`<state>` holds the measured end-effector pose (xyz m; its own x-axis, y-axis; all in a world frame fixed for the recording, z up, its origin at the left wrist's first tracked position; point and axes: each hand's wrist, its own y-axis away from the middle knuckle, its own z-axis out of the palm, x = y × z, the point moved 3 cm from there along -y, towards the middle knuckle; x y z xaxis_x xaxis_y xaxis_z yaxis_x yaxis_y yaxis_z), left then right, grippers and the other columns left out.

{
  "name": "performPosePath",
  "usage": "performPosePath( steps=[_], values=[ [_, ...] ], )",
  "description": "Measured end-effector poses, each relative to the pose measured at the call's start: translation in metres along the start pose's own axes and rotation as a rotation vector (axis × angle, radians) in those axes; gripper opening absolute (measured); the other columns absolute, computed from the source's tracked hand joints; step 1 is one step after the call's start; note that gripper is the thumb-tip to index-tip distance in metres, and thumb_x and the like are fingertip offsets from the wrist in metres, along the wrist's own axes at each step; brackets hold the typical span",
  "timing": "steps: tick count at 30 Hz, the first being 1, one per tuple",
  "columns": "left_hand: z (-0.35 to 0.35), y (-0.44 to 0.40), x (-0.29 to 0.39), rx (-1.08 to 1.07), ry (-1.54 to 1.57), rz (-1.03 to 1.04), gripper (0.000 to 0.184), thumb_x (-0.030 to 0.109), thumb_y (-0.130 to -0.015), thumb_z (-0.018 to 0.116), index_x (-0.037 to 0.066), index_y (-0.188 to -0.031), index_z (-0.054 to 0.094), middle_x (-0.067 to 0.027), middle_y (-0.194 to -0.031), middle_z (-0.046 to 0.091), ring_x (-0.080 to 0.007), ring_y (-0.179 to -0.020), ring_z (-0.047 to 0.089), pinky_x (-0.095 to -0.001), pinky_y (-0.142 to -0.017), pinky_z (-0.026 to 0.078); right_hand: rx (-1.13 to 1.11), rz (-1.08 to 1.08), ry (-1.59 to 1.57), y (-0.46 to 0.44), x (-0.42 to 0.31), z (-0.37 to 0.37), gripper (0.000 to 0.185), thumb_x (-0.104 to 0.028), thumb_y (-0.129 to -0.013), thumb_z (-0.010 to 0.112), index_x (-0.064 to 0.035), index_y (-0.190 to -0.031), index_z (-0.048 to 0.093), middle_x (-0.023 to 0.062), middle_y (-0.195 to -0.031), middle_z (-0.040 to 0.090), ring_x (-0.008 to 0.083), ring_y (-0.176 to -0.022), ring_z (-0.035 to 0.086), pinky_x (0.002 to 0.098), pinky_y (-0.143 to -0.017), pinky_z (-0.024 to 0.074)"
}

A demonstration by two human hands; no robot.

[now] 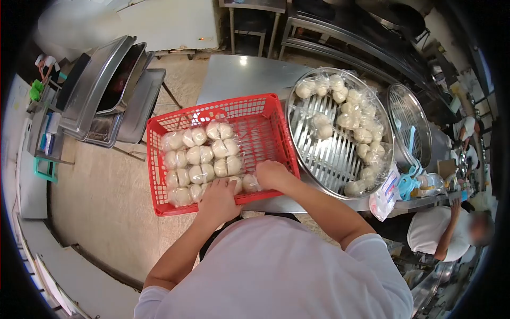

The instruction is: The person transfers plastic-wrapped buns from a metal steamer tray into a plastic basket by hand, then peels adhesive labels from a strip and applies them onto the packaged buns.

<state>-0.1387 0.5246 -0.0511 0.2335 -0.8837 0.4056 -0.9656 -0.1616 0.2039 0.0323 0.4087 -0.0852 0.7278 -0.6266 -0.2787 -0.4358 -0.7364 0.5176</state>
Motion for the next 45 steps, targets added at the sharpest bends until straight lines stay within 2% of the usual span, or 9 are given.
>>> performPosePath(
  steps=[7,10,15,18,22,28,34,42,45],
  values=[
    [-0.014,0.005,-0.002,0.036,0.152,0.026,0.087,0.054,-0.078,0.087,0.0,-0.141,0.06,-0.0227,-0.141,0.061,-0.0402,-0.132,0.056,-0.0482,-0.112,0.046,0.739,0.132,-0.097,0.06,0.059,-0.127,0.041,-0.017,-0.086,0.071,-0.0042,-0.124,0.067,0.0245,-0.118,0.071,0.0414,-0.115,0.068,0.0507,-0.1,0.0555],
    [-0.033,0.006,0.0,0.045,0.446,0.002,0.087,0.049,-0.079,0.09,-0.001,-0.143,0.058,-0.0228,-0.143,0.061,-0.0406,-0.133,0.057,-0.0476,-0.113,0.046,0.521,0.34,0.213,0.065,0.137,-0.133,0.096,-0.013,-0.076,0.081,-0.0058,-0.159,0.034,0.0226,-0.168,0.027,0.0461,-0.148,0.035,0.0489,-0.12,0.0418],
    [-0.041,-0.007,-0.006,0.2,0.631,-0.013,0.078,0.035,-0.079,0.093,-0.002,-0.139,0.061,-0.0233,-0.139,0.063,-0.0382,-0.132,0.058,-0.0447,-0.112,0.047,0.726,0.068,-0.158,0.013,0.224,-0.08,0.034,-0.012,-0.09,0.073,0.0015,-0.121,0.068,0.0202,-0.123,0.073,0.0348,-0.114,0.069,0.0468,-0.1,0.0541],
    [-0.055,-0.023,-0.003,0.276,0.716,0.01,0.075,0.03,-0.079,0.093,-0.002,-0.139,0.061,-0.0231,-0.138,0.064,-0.0366,-0.133,0.058,-0.0434,-0.112,0.047,0.87,0.098,-0.85,0.029,0.212,-0.093,0.015,-0.01,-0.101,0.063,0.0022,-0.101,0.072,0.0096,-0.093,0.077,0.0218,-0.09,0.072,0.0377,-0.087,0.0562],
    [-0.074,-0.052,0.03,0.398,0.795,0.152,0.082,0.025,-0.078,0.094,-0.001,-0.144,0.054,-0.0204,-0.138,0.064,-0.0325,-0.131,0.06,-0.0424,-0.11,0.048,0.785,-0.31,-1.174,0.073,0.122,-0.129,0.021,-0.015,-0.109,0.057,0.0002,-0.105,0.071,0.0059,-0.098,0.075,0.015,-0.092,0.067,0.032,-0.089,0.0534],
    [-0.064,-0.078,0.079,0.083,1.134,0.211,0.111,0.02,-0.068,0.1,0.003,-0.158,0.037,-0.0127,-0.149,0.056,-0.0211,-0.134,0.056,-0.0391,-0.114,0.045,0.47,-0.347,-1.484,0.076,0.004,-0.126,0.019,-0.015,-0.11,0.055,-0.0032,-0.104,0.069,0.0032,-0.097,0.07,0.0139,-0.092,0.064,0.0298,-0.087,0.0534],
    [-0.079,-0.062,0.063,0.21,0.905,0.201,0.09,0.021,-0.074,0.096,0.001,-0.147,0.049,-0.0111,-0.13,0.068,-0.0218,-0.114,0.069,-0.036,-0.098,0.057,0.526,-0.224,-1.78,0.056,-0.015,-0.116,0.021,-0.014,-0.111,0.052,-0.0025,-0.113,0.069,0.0034,-0.109,0.069,0.0142,-0.099,0.063,0.031,-0.093,0.0514],
    [-0.06,-0.08,0.018,-0.173,2.106,-0.096,0.054,0.038,-0.101,0.063,0.006,-0.143,0.052,-0.0133,-0.133,0.065,-0.0307,-0.111,0.072,-0.0441,-0.085,0.065,0.539,-0.582,-0.219,0.096,-0.056,-0.143,0.075,-0.026,-0.083,0.082,0.0035,-0.145,0.052,0.0231,-0.144,0.056,0.0413,-0.13,0.054,0.0455,-0.112,0.0449],
    [-0.077,-0.075,0.021,-0.267,1.835,0.012,0.052,0.03,-0.101,0.063,0.006,-0.145,0.051,-0.0123,-0.134,0.065,-0.0293,-0.118,0.069,-0.0468,-0.089,0.063,0.515,-0.471,-0.062,0.08,-0.042,-0.143,0.08,-0.03,-0.083,0.083,0.0081,-0.144,0.048,0.0255,-0.14,0.055,0.0426,-0.129,0.054,0.0456,-0.11,0.0466]
  ],
)
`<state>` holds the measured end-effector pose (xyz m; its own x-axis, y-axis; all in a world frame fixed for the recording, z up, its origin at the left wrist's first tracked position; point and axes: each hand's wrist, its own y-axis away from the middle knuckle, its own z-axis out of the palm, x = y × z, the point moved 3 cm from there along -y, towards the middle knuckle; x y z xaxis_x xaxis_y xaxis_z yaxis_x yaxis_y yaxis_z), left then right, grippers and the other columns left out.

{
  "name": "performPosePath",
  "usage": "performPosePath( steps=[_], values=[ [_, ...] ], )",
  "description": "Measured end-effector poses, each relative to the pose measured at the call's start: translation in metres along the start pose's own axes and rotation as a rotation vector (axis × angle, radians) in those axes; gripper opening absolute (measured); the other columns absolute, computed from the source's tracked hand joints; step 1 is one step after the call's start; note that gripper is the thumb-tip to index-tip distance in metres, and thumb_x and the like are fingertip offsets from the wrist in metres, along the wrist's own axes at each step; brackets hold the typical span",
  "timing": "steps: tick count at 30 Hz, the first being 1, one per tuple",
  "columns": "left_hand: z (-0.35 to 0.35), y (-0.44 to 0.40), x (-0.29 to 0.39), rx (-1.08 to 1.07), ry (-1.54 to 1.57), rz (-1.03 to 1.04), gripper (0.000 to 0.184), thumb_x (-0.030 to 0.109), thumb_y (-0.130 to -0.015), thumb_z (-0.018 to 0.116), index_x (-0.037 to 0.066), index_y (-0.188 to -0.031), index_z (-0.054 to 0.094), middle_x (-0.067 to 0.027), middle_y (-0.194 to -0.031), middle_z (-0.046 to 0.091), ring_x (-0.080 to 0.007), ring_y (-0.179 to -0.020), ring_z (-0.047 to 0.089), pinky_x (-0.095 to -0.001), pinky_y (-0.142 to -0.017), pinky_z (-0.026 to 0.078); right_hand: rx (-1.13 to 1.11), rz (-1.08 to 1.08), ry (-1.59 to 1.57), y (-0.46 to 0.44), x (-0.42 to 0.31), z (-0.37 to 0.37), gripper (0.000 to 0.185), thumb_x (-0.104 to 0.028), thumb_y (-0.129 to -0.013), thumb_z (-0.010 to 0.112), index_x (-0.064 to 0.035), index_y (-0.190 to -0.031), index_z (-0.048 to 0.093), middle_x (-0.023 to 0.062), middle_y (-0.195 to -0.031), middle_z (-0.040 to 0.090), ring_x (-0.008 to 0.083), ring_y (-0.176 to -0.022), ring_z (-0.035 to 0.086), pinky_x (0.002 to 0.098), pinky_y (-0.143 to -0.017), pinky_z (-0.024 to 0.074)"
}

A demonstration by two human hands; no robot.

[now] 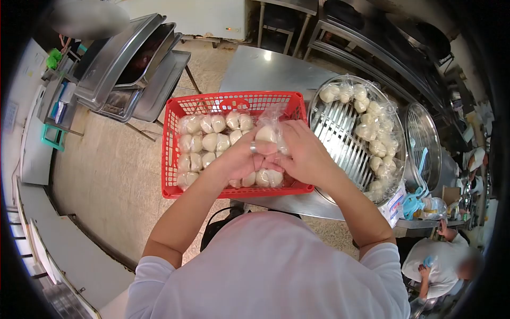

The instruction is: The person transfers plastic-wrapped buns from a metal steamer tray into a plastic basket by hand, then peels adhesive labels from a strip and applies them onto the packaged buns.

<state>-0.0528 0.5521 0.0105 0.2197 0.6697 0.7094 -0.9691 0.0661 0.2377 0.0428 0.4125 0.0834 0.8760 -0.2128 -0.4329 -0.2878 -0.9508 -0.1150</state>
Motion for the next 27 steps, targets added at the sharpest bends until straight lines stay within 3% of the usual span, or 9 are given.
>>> performPosePath(
  steps=[2,5,8,11,14,15,18,21,27],
  values=[
    [-0.004,-0.008,-0.002,0.005,-0.154,-0.007,0.05,0.033,-0.103,0.06,0.008,-0.146,0.05,-0.0112,-0.128,0.069,-0.0301,-0.109,0.073,-0.0528,-0.09,0.062,0.126,-0.017,-0.021,0.002,-0.001,0.002,0.079,-0.032,-0.083,0.083,0.0079,-0.142,0.049,0.0253,-0.137,0.056,0.0423,-0.127,0.055,0.0466,-0.109,0.0475],
    [-0.006,-0.021,-0.018,0.237,0.095,-0.022,0.055,0.043,-0.108,0.051,0.005,-0.148,0.049,-0.0124,-0.127,0.07,-0.0322,-0.102,0.075,-0.0507,-0.086,0.063,0.135,0.045,-0.054,0.0,-0.004,0.006,0.078,-0.035,-0.082,0.083,0.0044,-0.141,0.051,0.0253,-0.132,0.06,0.0412,-0.123,0.058,0.0485,-0.103,0.0509],
    [-0.003,-0.016,-0.003,-0.097,-0.003,-0.285,0.063,0.052,-0.111,0.039,0.004,-0.151,0.047,-0.0145,-0.132,0.069,-0.0312,-0.109,0.073,-0.0461,-0.09,0.061,0.069,0.14,-0.038,0.003,0.006,0.003,0.067,-0.04,-0.079,0.084,0.0018,-0.127,0.062,0.0249,-0.121,0.066,0.0403,-0.114,0.064,0.0491,-0.096,0.0543],
    [-0.044,-0.041,-0.026,0.038,-0.199,-0.347,0.07,0.061,-0.11,0.032,0.007,-0.152,0.049,-0.0166,-0.135,0.068,-0.0316,-0.111,0.072,-0.0457,-0.093,0.06,0.126,0.21,-0.014,0.006,0.032,-0.001,0.053,-0.042,-0.075,0.085,0.0002,-0.104,0.072,0.0227,-0.102,0.071,0.0406,-0.1,0.068,0.0501,-0.088,0.0567],
    [-0.047,-0.051,-0.06,0.003,-1.094,-0.193,0.057,0.058,-0.103,0.053,0.015,-0.138,0.066,-0.0191,-0.131,0.071,-0.0325,-0.11,0.072,-0.045,-0.093,0.058,0.156,0.19,0.058,0.009,0.062,0.005,0.045,-0.043,-0.072,0.081,-0.001,-0.087,0.076,0.0206,-0.091,0.074,0.0415,-0.09,0.071,0.0506,-0.082,0.0581],
    [-0.043,-0.054,-0.074,-0.044,-1.424,-0.155,0.053,0.056,-0.1,0.059,0.016,-0.133,0.07,-0.0192,-0.129,0.072,-0.0328,-0.11,0.072,-0.0446,-0.094,0.058,0.035,0.24,0.082,0.009,0.067,0.012,0.046,-0.045,-0.072,0.08,-0.0015,-0.087,0.077,0.0205,-0.09,0.074,0.0409,-0.089,0.072,0.0504,-0.082,0.0584],
    [-0.03,-0.061,-0.11,-0.065,-1.89,-0.237,0.045,0.05,-0.087,0.073,0.016,-0.117,0.077,-0.0179,-0.119,0.075,-0.0333,-0.11,0.072,-0.0443,-0.093,0.057,-0.239,0.313,0.175,0.008,0.072,0.028,0.048,-0.05,-0.072,0.074,-0.0035,-0.084,0.078,0.0197,-0.086,0.075,0.0372,-0.087,0.074,0.0484,-0.08,0.0598],
    [-0.045,-0.069,-0.126,-0.089,-1.939,-0.216,0.049,0.054,-0.084,0.076,0.007,-0.1,0.08,-0.0181,-0.1,0.078,-0.0357,-0.105,0.073,-0.0468,-0.097,0.053,-0.571,0.391,0.292,0.0,0.059,0.036,0.053,-0.054,-0.073,0.077,-0.0038,-0.091,0.078,0.0199,-0.089,0.075,0.0381,-0.092,0.073,0.0468,-0.084,0.059],
    [-0.04,-0.059,-0.089,-0.147,-2.006,-0.3,0.048,0.054,-0.075,0.082,0.012,-0.096,0.081,-0.0149,-0.099,0.078,-0.0327,-0.101,0.074,-0.046,-0.098,0.05,-0.677,0.16,0.325,0.001,0.067,0.071,0.042,-0.042,-0.071,0.083,-0.0053,-0.091,0.08,0.017,-0.091,0.078,0.0348,-0.089,0.076,0.0466,-0.081,0.0603]
  ],
)
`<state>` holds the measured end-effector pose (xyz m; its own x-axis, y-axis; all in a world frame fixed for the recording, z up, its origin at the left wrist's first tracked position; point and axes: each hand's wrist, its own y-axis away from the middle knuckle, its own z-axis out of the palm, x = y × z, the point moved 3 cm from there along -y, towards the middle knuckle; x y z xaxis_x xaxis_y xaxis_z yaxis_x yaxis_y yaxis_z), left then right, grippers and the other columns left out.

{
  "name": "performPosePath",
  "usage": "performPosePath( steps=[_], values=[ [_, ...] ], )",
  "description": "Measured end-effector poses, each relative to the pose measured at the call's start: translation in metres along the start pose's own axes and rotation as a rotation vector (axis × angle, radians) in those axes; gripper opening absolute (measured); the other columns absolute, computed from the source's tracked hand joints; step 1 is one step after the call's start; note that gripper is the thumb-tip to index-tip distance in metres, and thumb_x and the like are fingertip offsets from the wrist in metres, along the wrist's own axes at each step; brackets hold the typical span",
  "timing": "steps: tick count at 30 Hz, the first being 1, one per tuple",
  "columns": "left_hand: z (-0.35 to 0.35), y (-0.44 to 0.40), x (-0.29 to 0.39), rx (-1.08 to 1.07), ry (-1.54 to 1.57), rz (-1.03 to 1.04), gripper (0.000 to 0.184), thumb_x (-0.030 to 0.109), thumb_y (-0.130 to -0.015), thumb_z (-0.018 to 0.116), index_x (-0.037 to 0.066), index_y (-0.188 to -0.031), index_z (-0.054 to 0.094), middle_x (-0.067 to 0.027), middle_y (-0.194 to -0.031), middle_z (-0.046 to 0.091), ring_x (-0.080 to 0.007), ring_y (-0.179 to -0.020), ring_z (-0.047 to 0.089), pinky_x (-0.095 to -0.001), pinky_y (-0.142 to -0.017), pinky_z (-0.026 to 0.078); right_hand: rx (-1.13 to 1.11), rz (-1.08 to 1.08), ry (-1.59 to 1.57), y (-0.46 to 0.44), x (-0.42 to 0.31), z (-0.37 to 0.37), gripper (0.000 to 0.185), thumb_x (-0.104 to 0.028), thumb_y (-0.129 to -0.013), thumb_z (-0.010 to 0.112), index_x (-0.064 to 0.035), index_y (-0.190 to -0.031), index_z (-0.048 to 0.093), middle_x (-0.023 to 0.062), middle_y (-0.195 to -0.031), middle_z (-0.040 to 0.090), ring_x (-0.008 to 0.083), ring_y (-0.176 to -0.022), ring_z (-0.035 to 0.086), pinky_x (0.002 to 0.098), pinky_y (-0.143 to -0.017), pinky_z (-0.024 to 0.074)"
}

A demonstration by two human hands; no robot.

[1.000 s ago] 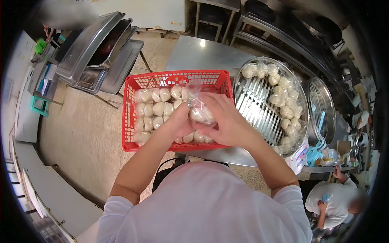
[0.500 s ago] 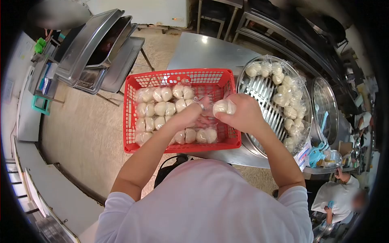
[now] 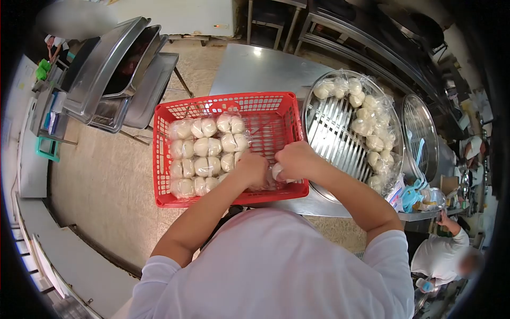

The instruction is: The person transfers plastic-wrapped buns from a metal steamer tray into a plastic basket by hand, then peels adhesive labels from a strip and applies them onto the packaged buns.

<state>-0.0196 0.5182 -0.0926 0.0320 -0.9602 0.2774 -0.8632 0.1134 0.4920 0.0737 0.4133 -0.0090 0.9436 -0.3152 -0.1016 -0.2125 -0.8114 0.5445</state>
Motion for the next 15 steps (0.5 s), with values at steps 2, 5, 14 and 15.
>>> performPosePath(
  steps=[2,5,14,15],
  values=[
    [-0.001,0.001,-0.005,0.049,0.012,0.065,0.045,0.052,-0.072,0.081,0.012,-0.094,0.082,-0.0157,-0.095,0.078,-0.0337,-0.098,0.075,-0.0451,-0.093,0.053,-0.032,-0.046,0.028,-0.008,-0.008,0.007,0.037,-0.035,-0.07,0.084,-0.0051,-0.092,0.081,0.0164,-0.092,0.078,0.0337,-0.089,0.076,0.0463,-0.08,0.0609],
    [0.008,-0.006,-0.01,0.06,0.019,0.087,0.043,0.045,-0.069,0.082,0.009,-0.092,0.081,-0.017,-0.094,0.078,-0.0344,-0.096,0.075,-0.0447,-0.091,0.055,-0.238,-0.051,0.002,-0.019,-0.015,0.015,0.033,-0.026,-0.07,0.085,-0.0033,-0.094,0.081,0.0175,-0.094,0.078,0.0329,-0.093,0.077,0.047,-0.082,0.0612],
    [-0.002,0.002,-0.008,0.01,0.065,0.11,0.035,0.03,-0.066,0.079,0.005,-0.091,0.08,-0.0188,-0.096,0.078,-0.0338,-0.098,0.075,-0.0442,-0.095,0.053,-0.28,-0.046,-0.037,-0.026,-0.009,0.05,0.036,-0.008,-0.067,0.085,0.0005,-0.101,0.079,0.0201,-0.108,0.075,0.0345,-0.106,0.074,0.0453,-0.086,0.0617],
    [-0.002,0.003,-0.007,0.01,0.071,0.123,0.035,0.03,-0.066,0.079,0.005,-0.091,0.08,-0.0189,-0.096,0.078,-0.034,-0.098,0.075,-0.0442,-0.096,0.053,-0.263,-0.047,-0.028,-0.026,-0.01,0.054,0.035,-0.008,-0.07,0.083,0.0003,-0.104,0.078,0.0199,-0.113,0.073,0.0347,-0.108,0.073,0.0447,-0.088,0.0614]
  ],
)
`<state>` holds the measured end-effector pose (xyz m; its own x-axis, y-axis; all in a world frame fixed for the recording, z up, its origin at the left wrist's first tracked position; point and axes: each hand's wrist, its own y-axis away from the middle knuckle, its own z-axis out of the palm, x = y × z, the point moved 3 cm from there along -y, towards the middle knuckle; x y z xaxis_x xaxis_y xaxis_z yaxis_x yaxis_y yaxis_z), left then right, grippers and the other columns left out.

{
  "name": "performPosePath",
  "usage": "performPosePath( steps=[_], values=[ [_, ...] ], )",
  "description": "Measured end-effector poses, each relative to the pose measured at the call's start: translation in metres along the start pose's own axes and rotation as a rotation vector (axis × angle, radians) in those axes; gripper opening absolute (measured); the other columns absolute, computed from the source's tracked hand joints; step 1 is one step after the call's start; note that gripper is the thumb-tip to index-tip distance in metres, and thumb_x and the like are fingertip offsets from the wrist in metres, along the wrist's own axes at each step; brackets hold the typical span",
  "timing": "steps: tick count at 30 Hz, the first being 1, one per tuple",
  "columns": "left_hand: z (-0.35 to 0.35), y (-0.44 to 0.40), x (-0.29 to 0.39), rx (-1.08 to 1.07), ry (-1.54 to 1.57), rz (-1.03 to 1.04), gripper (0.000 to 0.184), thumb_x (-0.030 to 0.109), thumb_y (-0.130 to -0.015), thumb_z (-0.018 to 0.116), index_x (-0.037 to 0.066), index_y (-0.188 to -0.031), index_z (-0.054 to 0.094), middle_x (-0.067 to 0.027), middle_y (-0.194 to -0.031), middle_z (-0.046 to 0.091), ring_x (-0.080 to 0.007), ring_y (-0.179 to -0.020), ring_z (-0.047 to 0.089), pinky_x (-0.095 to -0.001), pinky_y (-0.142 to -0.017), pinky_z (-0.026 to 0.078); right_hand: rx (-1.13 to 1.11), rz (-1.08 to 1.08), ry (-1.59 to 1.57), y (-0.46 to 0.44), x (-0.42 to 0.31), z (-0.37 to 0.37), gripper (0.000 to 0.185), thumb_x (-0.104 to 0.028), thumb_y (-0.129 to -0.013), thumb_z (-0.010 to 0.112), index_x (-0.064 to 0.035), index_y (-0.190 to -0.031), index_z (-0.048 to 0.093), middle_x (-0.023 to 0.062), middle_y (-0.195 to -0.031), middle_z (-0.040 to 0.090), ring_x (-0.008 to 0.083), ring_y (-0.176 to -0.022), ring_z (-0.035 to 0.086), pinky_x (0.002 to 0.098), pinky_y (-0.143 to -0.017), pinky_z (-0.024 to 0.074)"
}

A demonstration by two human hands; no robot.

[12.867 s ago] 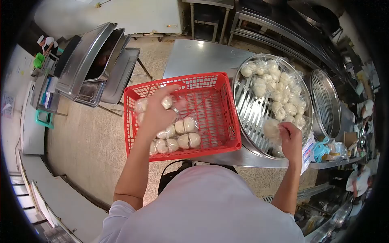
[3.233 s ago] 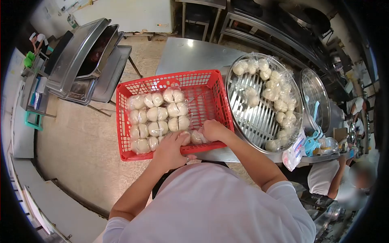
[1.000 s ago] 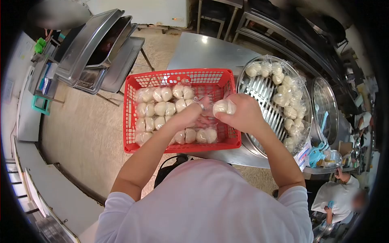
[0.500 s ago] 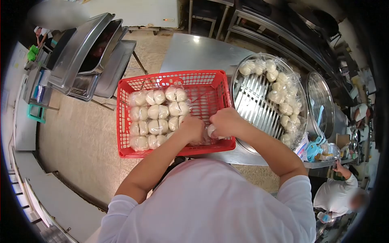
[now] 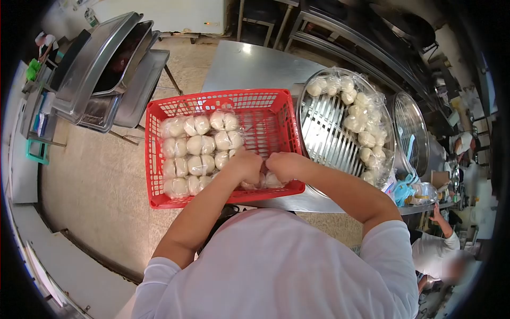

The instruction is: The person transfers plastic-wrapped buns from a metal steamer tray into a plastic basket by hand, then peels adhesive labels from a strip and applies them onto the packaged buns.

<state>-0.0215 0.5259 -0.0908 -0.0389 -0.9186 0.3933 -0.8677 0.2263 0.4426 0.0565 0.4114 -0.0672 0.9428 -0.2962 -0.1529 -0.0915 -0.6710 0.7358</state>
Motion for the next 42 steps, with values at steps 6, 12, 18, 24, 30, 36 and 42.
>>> performPosePath(
  steps=[6,12,18,24,30,36,42],
  values=[
    [0.016,-0.013,-0.006,-0.019,-0.046,-0.032,0.028,0.018,-0.07,0.075,0.007,-0.095,0.08,-0.0166,-0.104,0.077,-0.032,-0.106,0.073,-0.0432,-0.1,0.046,0.183,0.056,0.243,-0.001,-0.009,0.007,0.021,-0.014,-0.078,0.08,-0.008,-0.097,0.079,0.0144,-0.105,0.077,0.0287,-0.1,0.074,0.0489,-0.086,0.0593],
    [0.017,-0.005,-0.014,0.059,0.088,0.062,0.036,0.024,-0.077,0.077,0.011,-0.11,0.081,-0.0154,-0.102,0.078,-0.0353,-0.098,0.074,-0.0453,-0.092,0.055,0.258,0.07,0.208,0.032,-0.007,-0.025,0.017,-0.02,-0.085,0.072,-0.0096,-0.096,0.079,0.0127,-0.099,0.079,0.0306,-0.096,0.076,0.0476,-0.086,0.0578],
    [-0.002,0.007,0.003,0.02,0.268,0.045,0.04,0.021,-0.085,0.073,0.01,-0.123,0.076,-0.0197,-0.108,0.076,-0.0383,-0.102,0.072,-0.0464,-0.092,0.056,0.961,0.287,-0.664,0.163,0.066,-0.063,0.046,-0.025,-0.087,0.081,0.0014,-0.123,0.071,0.0217,-0.115,0.076,0.0356,-0.099,0.074,0.0429,-0.089,0.0575],
    [-0.014,0.0,0.034,0.207,0.491,0.039,0.04,0.022,-0.092,0.069,0.009,-0.13,0.072,-0.0214,-0.115,0.074,-0.0409,-0.106,0.07,-0.0473,-0.091,0.055,1.068,0.942,-0.545,0.291,0.173,0.069,0.057,-0.032,-0.088,0.081,0.0071,-0.127,0.068,0.0294,-0.119,0.073,0.0414,-0.111,0.072,0.0461,-0.095,0.0557],
    [0.018,-0.027,0.047,0.026,0.357,0.146,0.035,0.022,-0.094,0.069,0.006,-0.125,0.074,-0.0188,-0.113,0.075,-0.0401,-0.105,0.071,-0.0463,-0.094,0.056,1.009,1.201,-0.681,0.321,0.157,0.184,0.064,-0.04,-0.082,0.085,0.0079,-0.122,0.071,0.0313,-0.121,0.07,0.0435,-0.117,0.067,0.0466,-0.103,0.0519],
    [0.004,-0.033,0.049,0.072,0.501,0.082,0.034,0.009,-0.09,0.073,0.001,-0.123,0.074,-0.0196,-0.115,0.076,-0.0314,-0.105,0.074,-0.0388,-0.093,0.057,0.771,1.117,-0.502,0.266,0.118,0.185,0.04,-0.033,-0.083,0.083,0.002,-0.101,0.075,0.0259,-0.102,0.073,0.0452,-0.101,0.067,0.0472,-0.088,0.054],
    [-0.044,-0.008,0.066,0.439,0.595,0.035,0.041,0.015,-0.085,0.083,0.001,-0.122,0.074,-0.0184,-0.115,0.076,-0.0308,-0.109,0.073,-0.038,-0.096,0.057,1.305,0.808,-1.041,0.276,0.125,0.155,0.005,-0.002,-0.094,0.065,0.0025,-0.092,0.064,0.0094,-0.077,0.068,0.0269,-0.069,0.065,0.0384,-0.066,0.0511]
  ],
)
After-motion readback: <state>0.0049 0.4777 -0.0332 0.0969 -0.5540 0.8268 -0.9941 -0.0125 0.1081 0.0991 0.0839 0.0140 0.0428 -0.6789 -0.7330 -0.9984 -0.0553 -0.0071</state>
